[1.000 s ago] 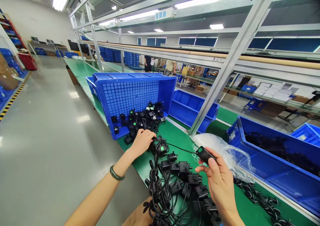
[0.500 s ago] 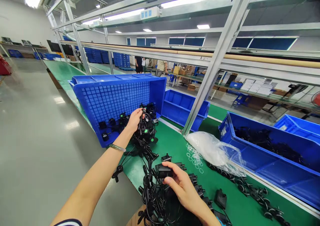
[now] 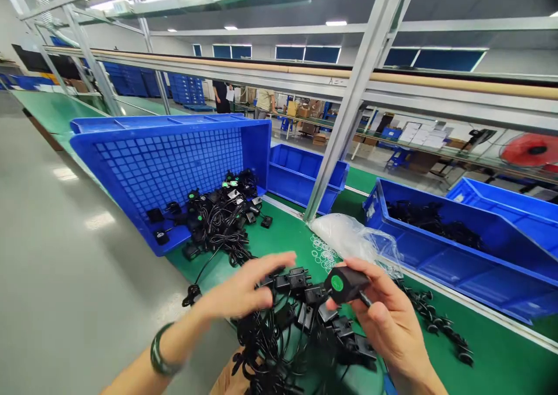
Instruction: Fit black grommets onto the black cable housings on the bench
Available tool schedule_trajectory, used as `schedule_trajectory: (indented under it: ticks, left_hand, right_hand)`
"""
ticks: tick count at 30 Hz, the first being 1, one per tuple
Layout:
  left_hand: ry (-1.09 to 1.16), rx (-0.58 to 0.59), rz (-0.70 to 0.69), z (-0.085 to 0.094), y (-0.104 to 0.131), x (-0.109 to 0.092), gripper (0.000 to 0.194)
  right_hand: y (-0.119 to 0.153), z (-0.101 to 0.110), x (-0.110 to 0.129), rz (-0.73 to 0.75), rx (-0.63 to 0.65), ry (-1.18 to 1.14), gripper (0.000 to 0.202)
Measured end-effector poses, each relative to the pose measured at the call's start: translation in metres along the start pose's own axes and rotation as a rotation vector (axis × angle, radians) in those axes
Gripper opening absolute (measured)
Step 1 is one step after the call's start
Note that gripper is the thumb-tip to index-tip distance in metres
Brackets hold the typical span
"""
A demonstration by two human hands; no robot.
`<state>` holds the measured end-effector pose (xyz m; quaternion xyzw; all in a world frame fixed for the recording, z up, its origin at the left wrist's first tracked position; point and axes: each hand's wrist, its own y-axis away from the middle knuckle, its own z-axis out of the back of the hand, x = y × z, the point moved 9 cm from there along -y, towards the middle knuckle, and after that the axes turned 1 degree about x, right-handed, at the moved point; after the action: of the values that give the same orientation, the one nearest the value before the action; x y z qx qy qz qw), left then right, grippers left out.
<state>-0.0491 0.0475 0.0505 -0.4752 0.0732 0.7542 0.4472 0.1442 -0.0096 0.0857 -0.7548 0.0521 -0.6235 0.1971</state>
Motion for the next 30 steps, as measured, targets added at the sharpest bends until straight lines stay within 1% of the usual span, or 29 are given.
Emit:
schedule_trajectory:
  ticks: [1, 2, 3, 4, 5, 6, 7, 8, 9, 10, 11, 12, 13, 14, 15, 16, 17, 18, 19, 20, 22, 24, 25, 27, 29, 30]
  left_hand:
    - [0.134, 0.114, -0.033, -0.033, 0.008, -0.017, 0.078]
    - [0.237, 0.179, -0.062, -0.059, 0.017, -0.031, 0.082]
    - [0.320, 0.222, -0.085, -0.082, 0.026, -0.042, 0.079]
    - [0.388, 0.224, -0.092, -0.100, 0.034, -0.047, 0.073]
    - [0.409, 0.163, -0.074, -0.110, 0.039, -0.046, 0.066]
    - [0.391, 0.041, -0.044, -0.112, 0.043, -0.040, 0.060]
    - [0.337, -0.133, -0.003, -0.108, 0.047, -0.030, 0.057]
    - [0.253, -0.330, 0.040, -0.099, 0.053, -0.021, 0.060]
    - [0.164, -0.511, 0.078, -0.090, 0.060, -0.015, 0.069]
    - [0.098, -0.628, 0.105, -0.086, 0.065, -0.012, 0.082]
    - [0.071, -0.659, 0.118, -0.087, 0.063, -0.011, 0.095]
    - [0.087, -0.605, 0.114, -0.094, 0.056, -0.011, 0.104]
    - [0.140, -0.487, 0.101, -0.106, 0.047, -0.012, 0.108]
    - [0.215, -0.335, 0.077, -0.122, 0.038, -0.014, 0.105]
    - [0.290, -0.176, 0.057, -0.139, 0.033, -0.017, 0.097]
    - [0.346, -0.041, 0.051, -0.154, 0.033, -0.019, 0.087]
    - [0.371, 0.056, 0.063, -0.166, 0.037, -0.017, 0.078]
    - [0.363, 0.118, 0.097, -0.174, 0.044, -0.012, 0.072]
    - [0.325, 0.145, 0.144, -0.178, 0.054, -0.004, 0.071]
    - [0.270, 0.143, 0.184, -0.176, 0.065, 0.004, 0.072]
    - [0.138, 0.076, 0.228, -0.162, 0.086, 0.016, 0.073]
    - [0.025, -0.029, 0.234, -0.137, 0.103, 0.021, 0.063]
    - [-0.020, -0.093, 0.239, -0.121, 0.109, 0.021, 0.056]
    - [-0.128, -0.242, 0.277, -0.088, 0.116, 0.023, 0.041]
    - [-0.282, -0.429, 0.307, -0.053, 0.119, 0.024, 0.026]
    - [-0.360, -0.512, 0.323, -0.039, 0.119, 0.027, 0.022]
  right_hand:
    - [-0.001, 0.005, 0.005, 0.029, -0.050, -0.005, 0.043]
    - [-0.002, 0.011, 0.009, 0.051, -0.109, -0.010, 0.041]
    - [-0.003, 0.019, 0.011, 0.066, -0.172, -0.014, 0.039]
    - [-0.004, 0.026, 0.011, 0.069, -0.231, -0.016, 0.036]
    - [-0.004, 0.032, 0.011, 0.058, -0.274, -0.017, 0.034]
    - [-0.002, 0.035, 0.010, 0.042, -0.295, -0.022, 0.033]
    - [0.000, 0.036, 0.011, 0.027, -0.296, -0.035, 0.033]
    - [0.003, 0.033, 0.012, 0.015, -0.276, -0.056, 0.035]
    - [0.006, 0.027, 0.015, 0.007, -0.243, -0.080, 0.037]
    - [0.011, 0.021, 0.020, 0.010, -0.210, -0.103, 0.039]
    - [0.015, 0.015, 0.027, 0.022, -0.187, -0.118, 0.041]
    - [0.018, 0.011, 0.033, 0.040, -0.181, -0.120, 0.042]
    - [0.021, 0.010, 0.040, 0.062, -0.188, -0.109, 0.042]
    - [0.022, 0.012, 0.045, 0.087, -0.207, -0.087, 0.043]
    - [0.022, 0.017, 0.048, 0.111, -0.234, -0.058, 0.043]
    - [0.021, 0.024, 0.047, 0.125, -0.264, -0.020, 0.042]
    - [0.018, 0.033, 0.043, 0.122, -0.291, 0.030, 0.041]
    - [0.015, 0.042, 0.035, 0.102, -0.306, 0.098, 0.040]
    - [0.012, 0.051, 0.022, 0.056, -0.301, 0.184, 0.039]
    - [0.009, 0.058, 0.006, -0.007, -0.279, 0.282, 0.037]
    - [0.006, 0.067, -0.032, -0.147, -0.183, 0.466, 0.034]
    - [0.009, 0.066, -0.067, -0.232, -0.068, 0.597, 0.033]
    - [0.010, 0.063, -0.079, -0.237, -0.020, 0.662, 0.033]
    - [0.013, 0.055, -0.094, -0.196, 0.043, 0.788, 0.032]
    - [0.016, 0.049, -0.097, -0.149, 0.067, 0.877, 0.033]
    - [0.018, 0.049, -0.096, -0.134, 0.069, 0.895, 0.035]
